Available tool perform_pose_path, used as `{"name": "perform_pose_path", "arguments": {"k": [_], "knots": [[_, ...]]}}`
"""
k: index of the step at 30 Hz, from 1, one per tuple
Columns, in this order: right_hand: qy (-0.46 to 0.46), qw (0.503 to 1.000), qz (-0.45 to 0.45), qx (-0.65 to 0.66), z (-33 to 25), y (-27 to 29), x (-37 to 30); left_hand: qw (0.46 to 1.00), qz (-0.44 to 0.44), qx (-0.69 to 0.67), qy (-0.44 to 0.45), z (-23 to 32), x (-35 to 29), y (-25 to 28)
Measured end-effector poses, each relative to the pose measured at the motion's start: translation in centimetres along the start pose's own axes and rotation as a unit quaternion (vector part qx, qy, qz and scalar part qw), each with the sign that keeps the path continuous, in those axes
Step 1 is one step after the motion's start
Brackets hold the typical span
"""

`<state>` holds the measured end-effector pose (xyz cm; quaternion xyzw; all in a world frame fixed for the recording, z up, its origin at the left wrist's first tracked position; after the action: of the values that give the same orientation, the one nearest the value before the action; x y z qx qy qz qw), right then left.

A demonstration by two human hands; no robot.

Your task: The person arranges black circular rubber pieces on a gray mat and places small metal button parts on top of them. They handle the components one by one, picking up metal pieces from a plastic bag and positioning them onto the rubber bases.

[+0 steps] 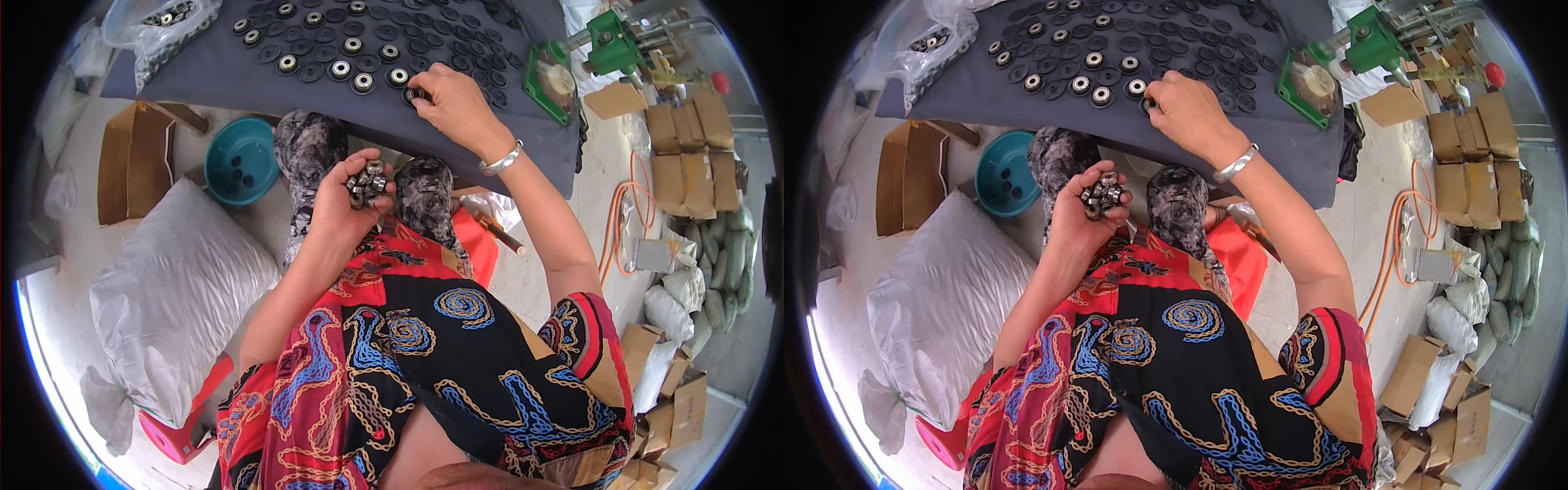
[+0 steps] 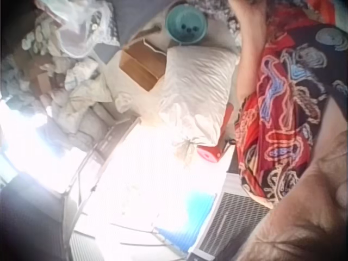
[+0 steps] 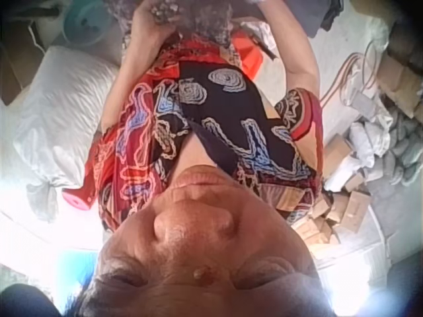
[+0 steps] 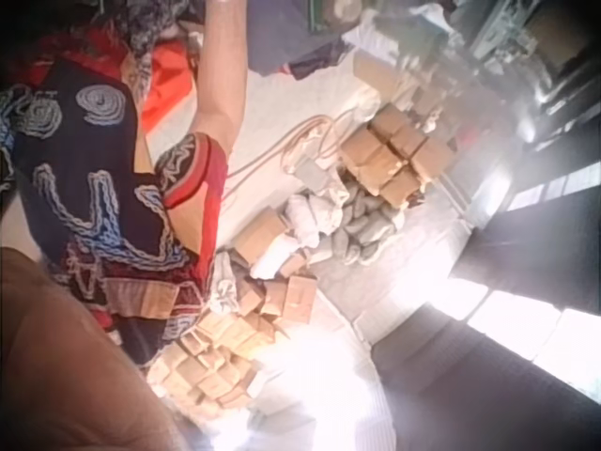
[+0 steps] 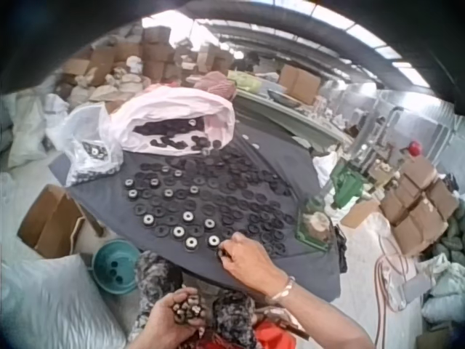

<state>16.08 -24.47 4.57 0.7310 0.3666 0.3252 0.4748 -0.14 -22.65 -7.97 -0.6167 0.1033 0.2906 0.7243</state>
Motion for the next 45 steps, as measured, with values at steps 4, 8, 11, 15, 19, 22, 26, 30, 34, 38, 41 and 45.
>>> {"name": "perform_pose_path", "arguments": {"k": [4, 8, 11, 15, 19, 22, 26, 30, 34, 38, 41, 45], "knots": [[0.004, 1.000, 0.001, -0.026, -0.2, -0.1, 0.0, 1.000, 0.006, 0.005, -0.009, 0.2, 0.0, 0.1], [0.007, 0.999, 0.003, -0.046, -0.2, -0.4, 0.3, 1.000, 0.001, -0.001, -0.012, 0.3, 0.0, 0.3], [-0.007, 0.999, -0.002, -0.042, 0.0, -0.3, 0.3, 1.000, 0.003, -0.005, -0.010, 0.1, 0.0, 0.1], [-0.002, 0.999, 0.002, -0.044, 0.0, -0.5, 0.3, 1.000, 0.004, -0.009, -0.007, 0.2, 0.1, 0.2], [0.017, 0.995, -0.015, -0.092, -0.7, -1.0, 0.7, 1.000, -0.002, -0.004, -0.005, 0.0, 0.2, 0.1], [0.028, 0.993, -0.033, -0.113, -0.7, -1.5, 1.3, 1.000, -0.006, 0.005, -0.012, 0.0, 0.3, -0.4], [0.026, 0.994, 0.037, -0.096, -1.5, 0.0, -0.2, 0.999, -0.005, 0.026, -0.027, 0.3, 0.1, -1.1], [0.140, 0.989, 0.004, 0.053, -6.1, 1.0, -4.9, 0.998, -0.023, 0.042, -0.031, 0.0, 0.3, -0.8], [0.036, 0.977, -0.117, 0.172, -4.8, -2.8, -6.8, 0.998, 0.017, 0.061, -0.030, -1.0, 0.0, -1.3], [-0.027, 0.944, -0.168, 0.281, -3.4, -2.8, -7.3, 0.994, -0.038, 0.103, -0.012, -1.5, 0.1, -1.4], [-0.027, 0.947, -0.167, 0.272, -2.9, -2.4, -7.5, 0.992, -0.015, 0.127, 0.005, -1.8, 0.1, -1.3], [-0.076, 0.906, -0.219, 0.356, -1.7, -3.5, -7.5, 0.992, -0.036, 0.116, 0.024, -2.5, 0.2, -1.3]]}}
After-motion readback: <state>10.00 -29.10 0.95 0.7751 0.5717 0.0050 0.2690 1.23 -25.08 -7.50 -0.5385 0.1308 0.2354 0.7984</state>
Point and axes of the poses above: each hand's wrist, its own x-axis towards the middle knuckle, its own y-axis out of the back of the hand, z = x × y, the point moved 8 cm from there along x, towards the middle knuckle, and after that the axes turned 9 degrees about -y, right-handed, at the moved point
